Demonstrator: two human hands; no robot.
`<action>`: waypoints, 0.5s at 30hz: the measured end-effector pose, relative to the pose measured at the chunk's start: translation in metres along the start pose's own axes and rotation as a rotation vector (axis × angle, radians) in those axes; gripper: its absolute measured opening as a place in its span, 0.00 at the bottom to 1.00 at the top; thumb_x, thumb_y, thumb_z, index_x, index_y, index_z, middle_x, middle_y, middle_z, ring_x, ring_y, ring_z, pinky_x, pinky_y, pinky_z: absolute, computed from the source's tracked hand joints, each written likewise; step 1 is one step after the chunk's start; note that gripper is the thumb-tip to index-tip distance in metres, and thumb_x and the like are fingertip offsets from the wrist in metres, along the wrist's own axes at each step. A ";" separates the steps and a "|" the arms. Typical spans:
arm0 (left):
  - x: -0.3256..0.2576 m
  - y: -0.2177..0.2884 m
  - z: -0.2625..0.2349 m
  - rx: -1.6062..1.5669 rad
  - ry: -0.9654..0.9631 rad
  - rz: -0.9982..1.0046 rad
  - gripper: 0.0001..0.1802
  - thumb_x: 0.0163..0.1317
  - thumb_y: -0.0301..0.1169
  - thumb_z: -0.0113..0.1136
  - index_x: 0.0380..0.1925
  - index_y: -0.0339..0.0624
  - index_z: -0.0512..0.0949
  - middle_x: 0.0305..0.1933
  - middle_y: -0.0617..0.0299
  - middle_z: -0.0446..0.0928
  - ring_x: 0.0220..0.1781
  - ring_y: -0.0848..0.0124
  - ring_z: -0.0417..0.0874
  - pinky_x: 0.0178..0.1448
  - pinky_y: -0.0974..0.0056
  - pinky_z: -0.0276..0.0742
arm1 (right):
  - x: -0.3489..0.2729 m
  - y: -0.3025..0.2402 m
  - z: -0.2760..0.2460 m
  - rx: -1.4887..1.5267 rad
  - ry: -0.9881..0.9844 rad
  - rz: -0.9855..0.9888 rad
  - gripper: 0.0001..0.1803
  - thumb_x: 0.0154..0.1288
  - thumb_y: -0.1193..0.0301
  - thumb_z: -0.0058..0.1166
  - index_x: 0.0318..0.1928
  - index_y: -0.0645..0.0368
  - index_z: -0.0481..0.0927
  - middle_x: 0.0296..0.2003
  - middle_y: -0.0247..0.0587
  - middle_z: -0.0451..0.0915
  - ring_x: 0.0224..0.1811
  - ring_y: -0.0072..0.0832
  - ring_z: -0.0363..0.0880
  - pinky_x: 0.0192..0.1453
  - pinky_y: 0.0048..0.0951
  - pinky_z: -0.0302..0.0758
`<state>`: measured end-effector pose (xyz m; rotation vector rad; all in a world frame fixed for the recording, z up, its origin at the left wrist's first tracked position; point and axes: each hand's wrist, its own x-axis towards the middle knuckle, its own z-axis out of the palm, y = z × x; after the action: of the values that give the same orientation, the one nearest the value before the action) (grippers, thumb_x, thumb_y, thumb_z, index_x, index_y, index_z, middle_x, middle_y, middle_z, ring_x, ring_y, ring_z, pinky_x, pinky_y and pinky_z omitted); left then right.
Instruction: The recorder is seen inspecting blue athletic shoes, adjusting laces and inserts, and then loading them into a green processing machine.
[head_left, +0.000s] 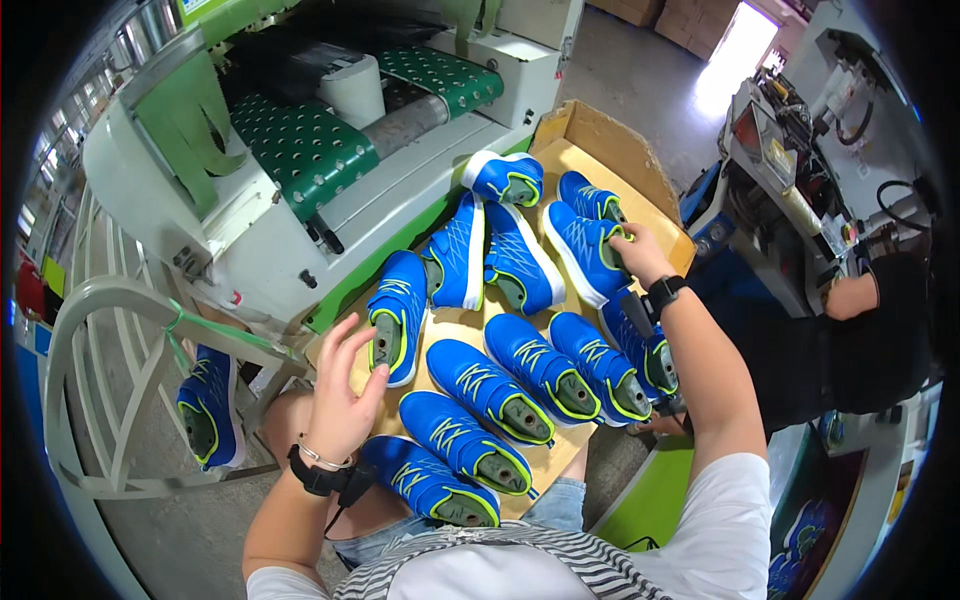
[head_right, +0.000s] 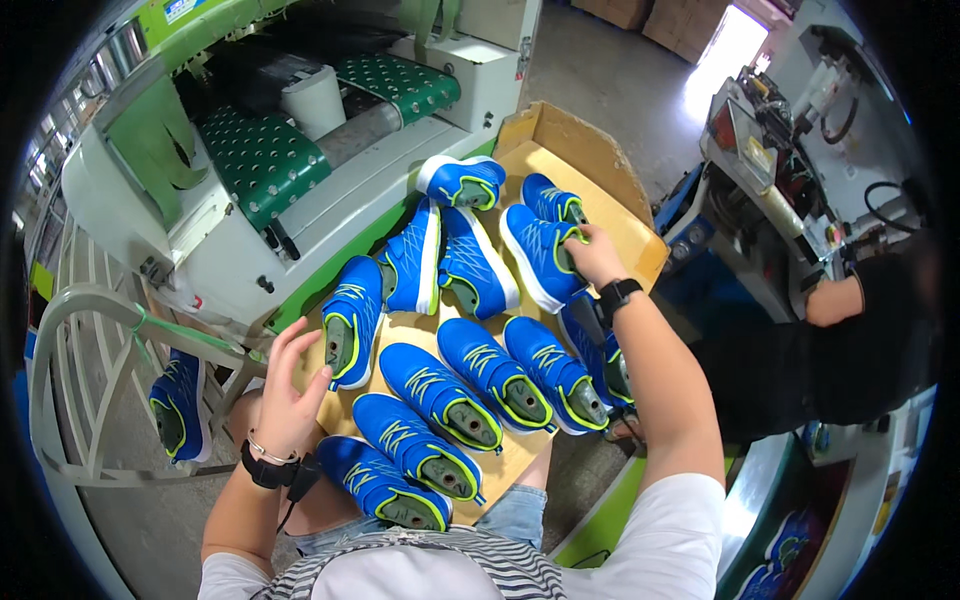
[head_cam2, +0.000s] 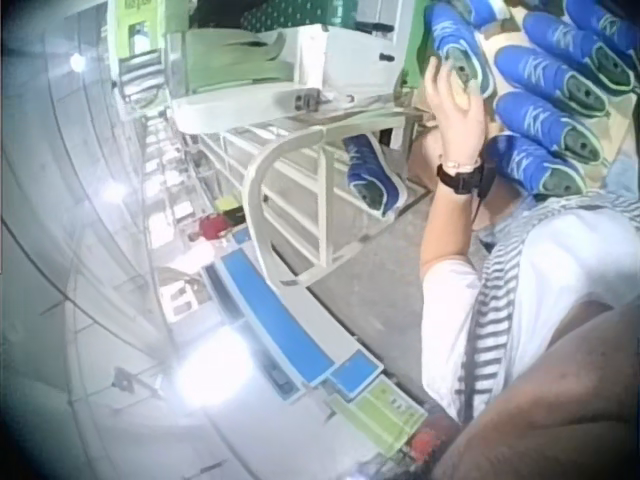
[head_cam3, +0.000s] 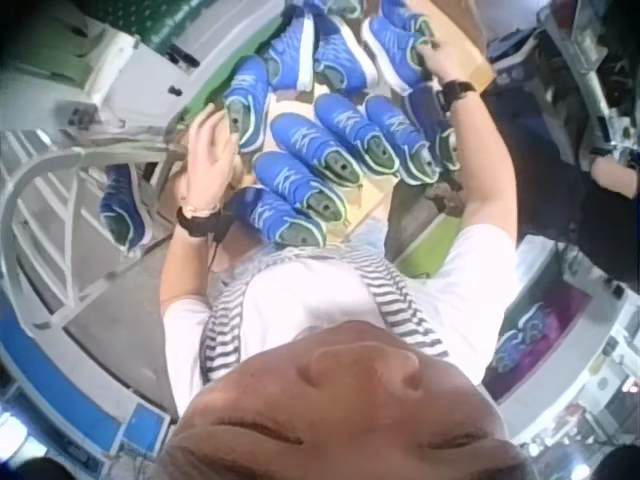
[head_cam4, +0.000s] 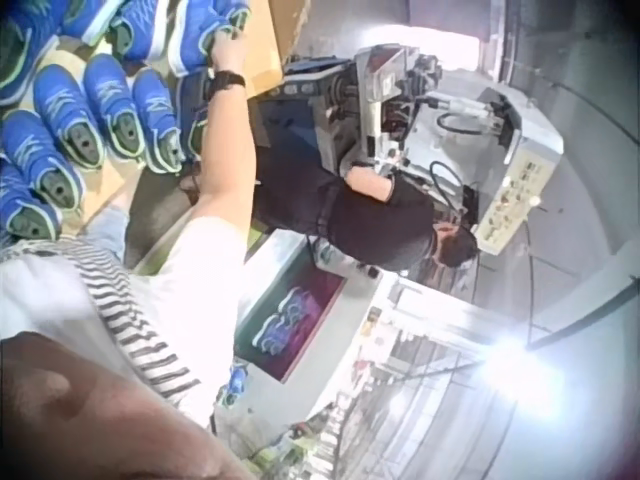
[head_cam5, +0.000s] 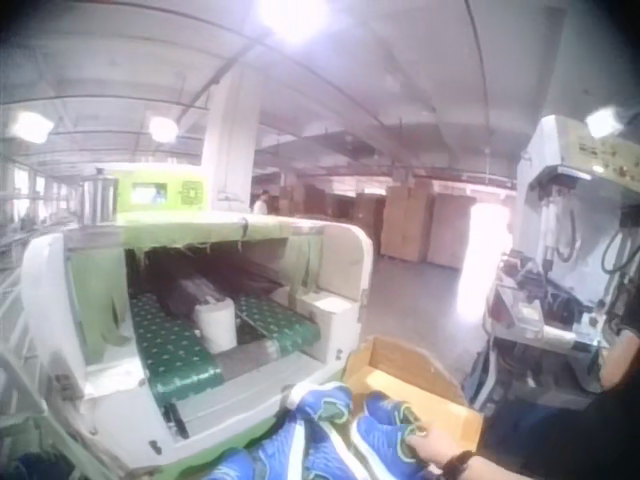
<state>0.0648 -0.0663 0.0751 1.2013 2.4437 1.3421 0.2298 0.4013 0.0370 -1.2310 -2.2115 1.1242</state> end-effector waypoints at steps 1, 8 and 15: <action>0.000 0.003 0.002 -0.036 -0.010 0.022 0.24 0.62 0.27 0.63 0.60 0.39 0.74 0.71 0.48 0.66 0.74 0.53 0.66 0.77 0.53 0.59 | -0.006 -0.005 -0.006 0.146 0.015 0.010 0.27 0.64 0.65 0.61 0.60 0.69 0.77 0.44 0.53 0.86 0.43 0.34 0.86 0.50 0.33 0.81; 0.022 0.025 0.057 -0.716 -0.237 -0.068 0.44 0.68 0.42 0.66 0.76 0.38 0.55 0.74 0.49 0.65 0.75 0.58 0.66 0.77 0.57 0.60 | -0.134 -0.077 0.009 0.550 -0.062 -0.470 0.26 0.73 0.79 0.51 0.68 0.63 0.61 0.55 0.48 0.78 0.57 0.28 0.78 0.62 0.29 0.74; 0.039 0.072 0.079 -1.280 -0.326 -0.108 0.27 0.65 0.28 0.69 0.62 0.39 0.73 0.57 0.64 0.81 0.58 0.73 0.80 0.66 0.62 0.75 | -0.244 -0.051 0.041 0.150 -0.082 -0.882 0.34 0.57 0.86 0.65 0.59 0.55 0.62 0.65 0.63 0.68 0.66 0.55 0.71 0.69 0.46 0.69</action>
<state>0.1147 0.0345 0.0913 0.7687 0.9602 1.9126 0.3100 0.1638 0.0659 -0.0776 -2.2715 0.9250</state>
